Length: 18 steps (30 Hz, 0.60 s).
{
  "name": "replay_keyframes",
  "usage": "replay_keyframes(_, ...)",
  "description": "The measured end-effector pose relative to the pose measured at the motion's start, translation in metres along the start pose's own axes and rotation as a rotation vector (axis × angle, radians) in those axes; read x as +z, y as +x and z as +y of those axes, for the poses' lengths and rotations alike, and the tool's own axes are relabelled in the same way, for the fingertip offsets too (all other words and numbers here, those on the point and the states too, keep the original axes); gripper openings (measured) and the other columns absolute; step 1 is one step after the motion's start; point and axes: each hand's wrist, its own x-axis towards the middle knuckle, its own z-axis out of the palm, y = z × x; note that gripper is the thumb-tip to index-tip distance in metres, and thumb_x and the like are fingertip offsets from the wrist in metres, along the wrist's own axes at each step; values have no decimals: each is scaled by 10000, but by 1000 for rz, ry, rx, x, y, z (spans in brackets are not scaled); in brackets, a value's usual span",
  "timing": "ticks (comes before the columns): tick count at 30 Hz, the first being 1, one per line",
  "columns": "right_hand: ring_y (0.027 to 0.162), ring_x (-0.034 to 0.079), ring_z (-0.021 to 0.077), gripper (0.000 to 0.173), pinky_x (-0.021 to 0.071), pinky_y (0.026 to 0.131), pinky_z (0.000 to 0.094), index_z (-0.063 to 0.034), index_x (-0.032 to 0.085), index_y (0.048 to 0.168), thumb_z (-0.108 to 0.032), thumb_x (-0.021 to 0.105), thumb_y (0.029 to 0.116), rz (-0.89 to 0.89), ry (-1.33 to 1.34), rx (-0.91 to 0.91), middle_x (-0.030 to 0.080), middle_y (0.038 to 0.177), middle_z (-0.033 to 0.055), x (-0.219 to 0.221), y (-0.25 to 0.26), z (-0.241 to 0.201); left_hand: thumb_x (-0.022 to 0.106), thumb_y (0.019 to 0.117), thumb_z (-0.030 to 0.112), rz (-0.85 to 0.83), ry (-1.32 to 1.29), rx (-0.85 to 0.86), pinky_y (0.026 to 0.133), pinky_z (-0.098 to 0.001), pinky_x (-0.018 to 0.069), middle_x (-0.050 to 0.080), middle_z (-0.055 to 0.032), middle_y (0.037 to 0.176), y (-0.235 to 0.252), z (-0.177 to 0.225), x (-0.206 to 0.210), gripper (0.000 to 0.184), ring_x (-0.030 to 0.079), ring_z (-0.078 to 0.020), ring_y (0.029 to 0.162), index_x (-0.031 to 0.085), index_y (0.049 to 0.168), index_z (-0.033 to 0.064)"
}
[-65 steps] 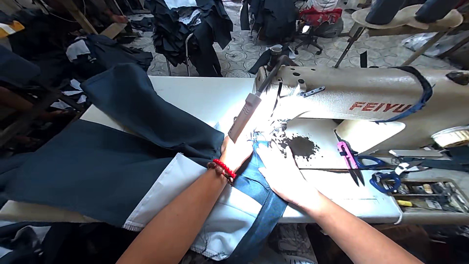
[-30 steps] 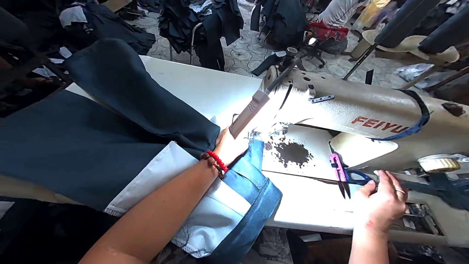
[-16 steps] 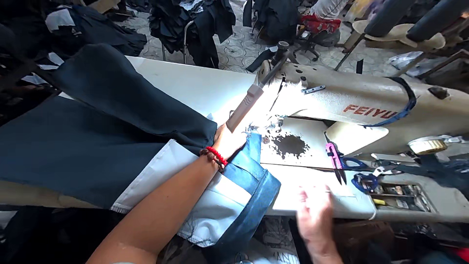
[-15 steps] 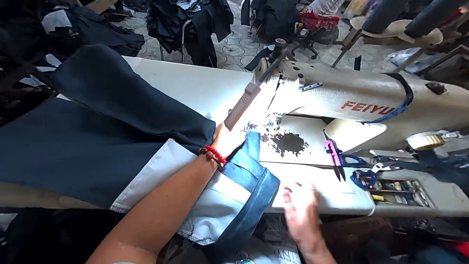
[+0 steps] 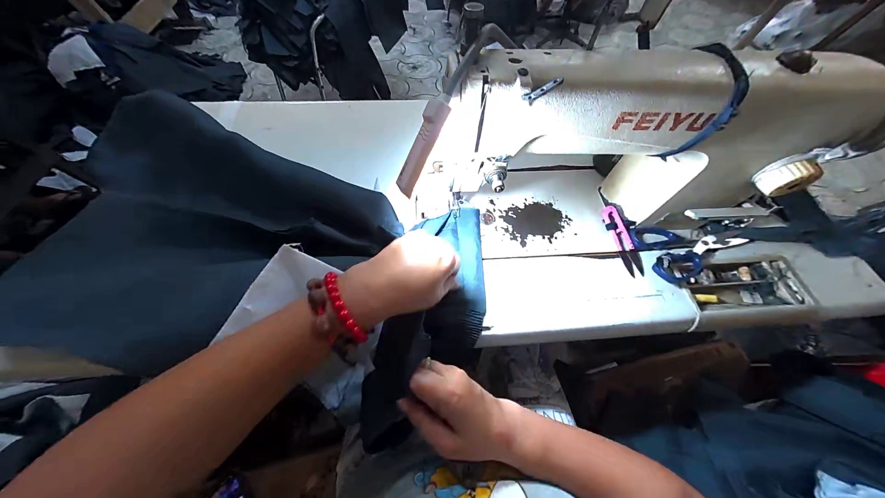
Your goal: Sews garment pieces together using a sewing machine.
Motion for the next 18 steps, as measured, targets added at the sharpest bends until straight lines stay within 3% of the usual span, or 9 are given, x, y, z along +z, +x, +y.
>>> replay_keyframes(2, 802, 664, 216, 126, 554, 772, 292, 7, 604, 836, -39, 565, 946, -62, -18, -156, 646, 811, 150, -2, -6, 11, 657, 969, 175, -88, 48, -8, 867, -488, 524, 725, -106, 831, -17, 4, 3, 203, 706, -282, 873, 753, 861, 33)
replay_keyframes(4, 1037, 692, 250, 158, 517, 1017, 376, -65, 613, 860, -100, 512, 976, -116, -228, -351, 708, 988, 132, -14, -22, 22, 672, 958, 173, -14, 89, 10, 889, -460, 527, 722, -104, 845, -28, -3, 12, 170, 706, -270, 873, 755, 912, 31)
replay_keyframes(7, 1281, 588, 212, 138, 379, 1178, 374, -134, 599, 1042, -153, 462, 1055, 18, -650, -338, 667, 1198, 73, -31, -58, 49, 655, 936, 165, 100, 71, 61, 919, -465, 532, 732, -104, 910, -33, -13, 24, 163, 708, -267, 925, 763, 924, 44)
replay_keyframes(9, 1286, 589, 221, 196, 381, 1165, 364, -121, 620, 1177, -117, 496, 1025, 112, -834, -252, 677, 1230, 91, -36, -66, 65, 635, 941, 171, 138, 65, 65, 964, -489, 515, 745, -111, 979, -32, -13, 31, 176, 714, -267, 988, 750, 904, 42)
replay_keyframes(11, 1245, 618, 224, 249, 393, 1152, 362, -110, 648, 1219, -85, 509, 1014, 159, -941, -212, 699, 1211, 100, -32, -61, 68, 634, 943, 192, 178, 68, 53, 936, -500, 510, 748, -110, 951, -28, -12, 34, 198, 721, -257, 950, 732, 852, 45)
replay_keyframes(13, 1205, 655, 289, 252, 463, 1103, 397, -91, 694, 1182, -68, 529, 992, 227, -951, -158, 729, 1162, 135, -22, -49, 63, 656, 948, 226, 185, 77, 18, 912, -509, 514, 739, -108, 877, -24, -7, 33, 227, 727, -256, 880, 719, 835, 40)
replay_keyframes(15, 1190, 673, 342, 235, 511, 1068, 436, -62, 737, 1108, -33, 558, 959, 298, -850, -86, 748, 1106, 163, -13, -41, 59, 673, 953, 248, 158, 98, -22, 885, -516, 519, 718, -107, 818, -21, -2, 30, 225, 717, -269, 819, 731, 914, 34)
replay_keyframes(18, 1068, 740, 274, 189, 559, 1006, 371, -12, 765, 996, -43, 585, 948, 343, -649, -11, 776, 993, 164, -19, -31, 45, 666, 969, 262, 73, 132, -57, 887, -493, 509, 723, -128, 916, -19, -2, 25, 259, 699, -293, 888, 769, 1033, 33)
